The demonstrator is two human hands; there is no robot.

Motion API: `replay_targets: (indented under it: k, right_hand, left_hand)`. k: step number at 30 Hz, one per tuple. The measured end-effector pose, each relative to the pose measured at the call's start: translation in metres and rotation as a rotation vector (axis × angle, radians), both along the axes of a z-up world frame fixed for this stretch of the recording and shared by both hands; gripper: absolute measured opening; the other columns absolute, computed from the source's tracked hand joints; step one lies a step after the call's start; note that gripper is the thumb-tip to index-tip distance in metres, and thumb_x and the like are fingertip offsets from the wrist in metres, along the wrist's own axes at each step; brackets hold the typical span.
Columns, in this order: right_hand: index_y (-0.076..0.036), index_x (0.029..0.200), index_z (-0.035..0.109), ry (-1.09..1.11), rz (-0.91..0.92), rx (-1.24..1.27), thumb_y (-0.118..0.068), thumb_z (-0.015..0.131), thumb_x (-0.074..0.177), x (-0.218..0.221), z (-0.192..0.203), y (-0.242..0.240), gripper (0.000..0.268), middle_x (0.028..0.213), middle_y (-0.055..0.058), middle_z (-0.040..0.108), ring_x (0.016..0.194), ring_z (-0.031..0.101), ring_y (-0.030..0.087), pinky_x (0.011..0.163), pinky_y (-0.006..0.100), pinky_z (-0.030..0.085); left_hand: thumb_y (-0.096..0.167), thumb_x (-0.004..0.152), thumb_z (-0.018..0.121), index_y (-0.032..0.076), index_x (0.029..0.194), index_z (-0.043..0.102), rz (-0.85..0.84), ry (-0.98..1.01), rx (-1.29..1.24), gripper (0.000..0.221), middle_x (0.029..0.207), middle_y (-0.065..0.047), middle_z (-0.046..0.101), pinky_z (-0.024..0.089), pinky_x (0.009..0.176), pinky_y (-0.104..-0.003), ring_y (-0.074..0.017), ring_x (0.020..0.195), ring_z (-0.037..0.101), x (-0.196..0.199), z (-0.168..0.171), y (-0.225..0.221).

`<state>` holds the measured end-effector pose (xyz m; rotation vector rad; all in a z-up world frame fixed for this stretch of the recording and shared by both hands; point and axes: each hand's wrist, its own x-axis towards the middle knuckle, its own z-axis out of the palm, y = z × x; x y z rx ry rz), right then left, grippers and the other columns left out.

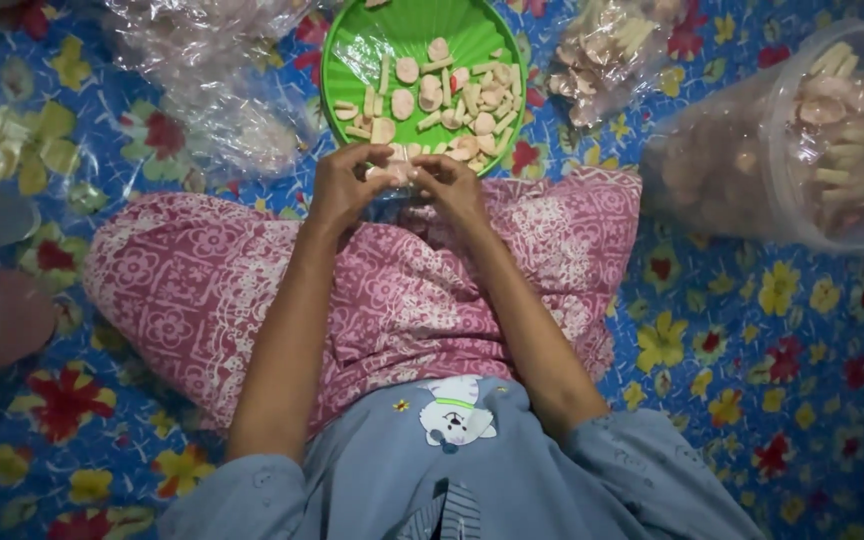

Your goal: The person sorts and handles small, light-colored food pieces on a green plate and moves some of them into a plastic container while sitting on a patterned floor.

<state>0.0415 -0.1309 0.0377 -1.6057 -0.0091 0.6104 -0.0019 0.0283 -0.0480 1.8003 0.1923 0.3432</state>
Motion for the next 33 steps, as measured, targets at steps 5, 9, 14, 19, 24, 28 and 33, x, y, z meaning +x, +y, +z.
replay_targets:
  k: [5,9,14,19,24,28,33]
  right_hand:
    - [-0.012,0.098,0.071,-0.047,0.055,-0.038,-0.018,0.082,0.07,0.013,-0.056,-0.007,0.031,0.079,0.004,0.067,0.07,0.061,0.009,0.063,0.024,0.053]
    - [-0.01,0.1,0.069,0.009,0.09,0.037,-0.016,0.078,0.075,0.016,-0.061,-0.004,0.027,0.08,0.007,0.068,0.072,0.064,0.011,0.066,0.025,0.054]
    - [-0.008,0.101,0.066,-0.108,0.103,0.047,-0.014,0.07,0.081,0.009,-0.005,0.01,0.021,0.082,0.007,0.067,0.076,0.06,0.012,0.071,0.026,0.051]
    - [-0.019,0.102,0.067,-0.417,0.267,-0.239,-0.024,0.069,0.084,0.064,-0.098,0.01,0.019,0.093,0.006,0.069,0.086,0.067,0.019,0.071,0.032,0.053]
    - [-0.01,0.101,0.064,-0.904,0.423,-0.446,-0.011,0.067,0.076,0.085,-0.098,0.027,0.025,0.087,0.012,0.057,0.085,0.058,0.033,0.08,0.043,0.048]
    - [-0.01,0.1,0.064,-1.038,0.417,-0.534,-0.02,0.07,0.073,0.09,-0.136,0.036,0.029,0.087,0.012,0.052,0.084,0.056,0.033,0.077,0.042,0.048]
    - [-0.011,0.095,0.059,-1.052,0.41,-0.508,-0.014,0.075,0.067,0.089,-0.136,0.038,0.033,0.083,0.011,0.051,0.083,0.056,0.034,0.078,0.042,0.047]
  left_hand:
    - [0.006,0.064,0.082,0.011,0.1,0.07,-0.016,0.012,-0.016,0.038,0.081,-0.01,0.066,0.052,0.071,-0.035,-0.0242,0.082,0.063,-0.003,0.008,-0.003]
    - [0.01,0.066,0.083,0.017,0.098,0.071,0.032,0.078,-0.013,0.035,0.083,-0.007,0.068,0.052,0.072,-0.032,-0.02,0.079,0.064,-0.005,0.007,-0.004]
    - [0.007,0.073,0.077,0.014,0.098,0.07,0.155,0.107,-0.043,0.027,0.085,-0.011,0.068,0.053,0.074,-0.037,-0.0275,0.082,0.066,-0.006,0.026,0.001]
    - [0.013,0.072,0.078,0.018,0.098,0.07,0.314,0.214,-0.016,0.027,0.088,-0.007,0.067,0.053,0.077,-0.033,-0.0208,0.081,0.066,0.0,0.011,0.012]
    - [0.006,0.069,0.079,0.014,0.101,0.069,0.371,0.119,-0.003,0.034,0.088,-0.009,0.067,0.052,0.079,-0.034,-0.0237,0.084,0.065,0.004,0.009,0.014]
    - [0.003,0.066,0.08,0.013,0.096,0.07,0.401,0.102,0.011,0.033,0.083,-0.008,0.067,0.052,0.075,-0.03,-0.0192,0.079,0.065,0.007,0.014,0.012]
    - [0.003,0.064,0.081,0.013,0.096,0.07,0.397,0.114,-0.001,0.035,0.082,-0.01,0.067,0.055,0.074,-0.031,-0.0223,0.08,0.066,0.01,0.014,0.012]
